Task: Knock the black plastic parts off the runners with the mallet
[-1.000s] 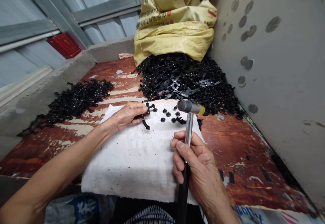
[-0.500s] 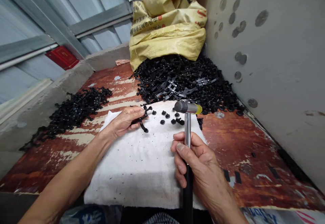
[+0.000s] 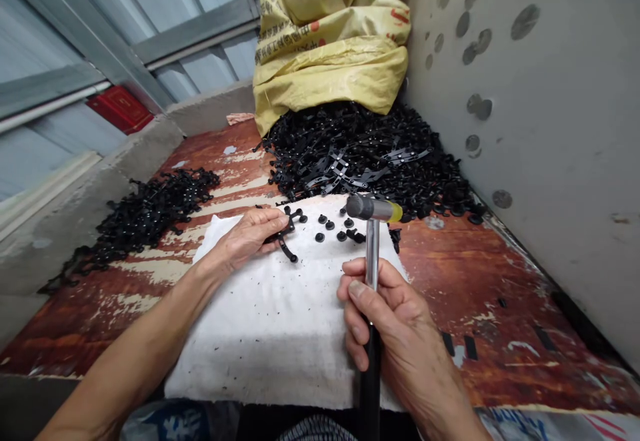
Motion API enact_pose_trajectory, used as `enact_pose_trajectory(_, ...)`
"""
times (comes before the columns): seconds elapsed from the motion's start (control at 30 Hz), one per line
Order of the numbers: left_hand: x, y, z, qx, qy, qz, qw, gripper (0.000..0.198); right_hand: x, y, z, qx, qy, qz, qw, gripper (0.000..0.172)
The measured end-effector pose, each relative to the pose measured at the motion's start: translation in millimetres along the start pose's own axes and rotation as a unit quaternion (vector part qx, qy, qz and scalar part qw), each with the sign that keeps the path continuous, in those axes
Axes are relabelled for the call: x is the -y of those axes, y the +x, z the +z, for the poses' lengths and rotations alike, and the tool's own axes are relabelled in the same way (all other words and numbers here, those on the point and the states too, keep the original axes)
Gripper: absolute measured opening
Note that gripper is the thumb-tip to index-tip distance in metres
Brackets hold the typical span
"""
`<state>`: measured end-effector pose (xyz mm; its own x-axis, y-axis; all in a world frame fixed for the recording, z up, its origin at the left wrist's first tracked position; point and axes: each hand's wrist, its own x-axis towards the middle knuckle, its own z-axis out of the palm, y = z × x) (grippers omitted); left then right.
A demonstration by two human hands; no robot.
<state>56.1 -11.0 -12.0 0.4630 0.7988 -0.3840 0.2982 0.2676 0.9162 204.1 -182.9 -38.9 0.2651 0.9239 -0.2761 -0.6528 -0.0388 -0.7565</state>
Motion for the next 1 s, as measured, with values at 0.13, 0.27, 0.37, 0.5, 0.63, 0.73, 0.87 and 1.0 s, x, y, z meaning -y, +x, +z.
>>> enact_pose_trajectory(0.13, 1.5, 2.8, -4.9, 0.021, -0.034, 0.009, 0.999, 0.032, -1.3, -0.1, -1.5, 0.001, 0.004, -0.004, 1.0, 0.025)
enact_pose_trajectory(0.27, 1.4, 3.8, -5.9, 0.03, -0.04, 0.011, 0.999, 0.031, -0.8, 0.2, -0.9, 0.002, 0.004, -0.003, 1.0, 0.025)
enact_pose_trajectory(0.37, 1.2, 3.9, -5.1, 0.028, -0.036, 0.004, 0.999, 0.03, -0.2, 0.6, -0.2, 0.003, 0.003, 0.003, 1.0, 0.026)
enact_pose_trajectory(0.5, 1.6, 4.3, -5.2, 0.026, -0.035, -0.002, 0.999, 0.029, -1.0, 0.5, -0.6, 0.001, 0.005, 0.001, 1.0, 0.027)
enact_pose_trajectory(0.63, 2.3, 4.5, -5.9, 0.027, -0.036, -0.005, 0.999, 0.028, -1.3, 0.7, -0.9, 0.0, 0.006, 0.002, 1.0, 0.026)
enact_pose_trajectory(0.73, 2.8, 4.5, -6.0, 0.031, -0.034, -0.001, 0.999, 0.028, -0.9, 1.0, -0.6, 0.003, 0.003, 0.002, 1.0, 0.026)
enact_pose_trajectory(0.87, 2.6, 4.6, -5.5, 0.035, -0.027, 0.003, 0.999, 0.029, -1.8, 0.5, -1.6, 0.002, 0.001, 0.001, 1.0, 0.024)
enact_pose_trajectory(1.0, 2.2, 5.0, -5.4, 0.031, -0.024, 0.003, 0.999, 0.03, -2.3, 0.3, -2.0, 0.004, 0.002, 0.003, 1.0, 0.024)
